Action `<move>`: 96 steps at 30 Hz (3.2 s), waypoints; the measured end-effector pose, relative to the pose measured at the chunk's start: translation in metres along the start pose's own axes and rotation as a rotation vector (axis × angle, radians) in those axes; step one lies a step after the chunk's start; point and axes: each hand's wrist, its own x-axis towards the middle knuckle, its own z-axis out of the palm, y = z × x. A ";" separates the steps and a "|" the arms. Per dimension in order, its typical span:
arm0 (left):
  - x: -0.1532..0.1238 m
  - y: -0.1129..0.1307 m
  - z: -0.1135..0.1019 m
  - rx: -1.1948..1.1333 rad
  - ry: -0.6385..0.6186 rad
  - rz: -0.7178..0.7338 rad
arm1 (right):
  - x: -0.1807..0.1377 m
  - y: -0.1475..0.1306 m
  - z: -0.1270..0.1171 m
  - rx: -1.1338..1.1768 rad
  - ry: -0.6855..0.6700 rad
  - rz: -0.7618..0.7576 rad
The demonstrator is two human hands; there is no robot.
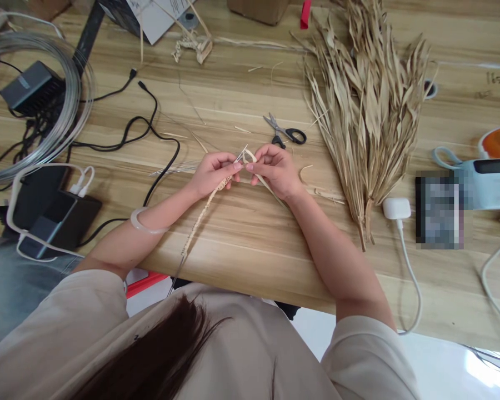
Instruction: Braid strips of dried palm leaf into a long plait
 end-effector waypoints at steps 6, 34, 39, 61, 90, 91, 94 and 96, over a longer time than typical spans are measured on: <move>0.000 0.000 -0.001 0.002 0.016 -0.009 | 0.000 0.005 0.000 -0.080 -0.090 -0.082; 0.000 0.000 0.002 -0.030 0.092 0.034 | 0.006 0.000 -0.006 0.045 0.128 0.084; -0.005 0.004 0.005 -0.002 0.016 0.027 | 0.004 0.002 0.001 -0.021 0.166 0.023; -0.001 0.005 -0.002 -0.093 0.099 -0.092 | -0.013 0.010 0.018 -0.429 0.125 -0.168; 0.002 0.003 -0.001 -0.223 0.293 -0.098 | -0.020 0.002 0.024 -0.312 -0.046 -0.106; 0.001 0.004 -0.001 -0.225 0.285 -0.094 | -0.020 0.001 0.024 -0.305 -0.040 -0.096; -0.001 0.004 0.002 -0.192 0.252 -0.070 | -0.017 0.002 0.025 -0.274 0.006 -0.072; -0.003 0.004 0.003 -0.152 0.235 -0.044 | -0.015 0.003 0.023 -0.259 0.029 -0.042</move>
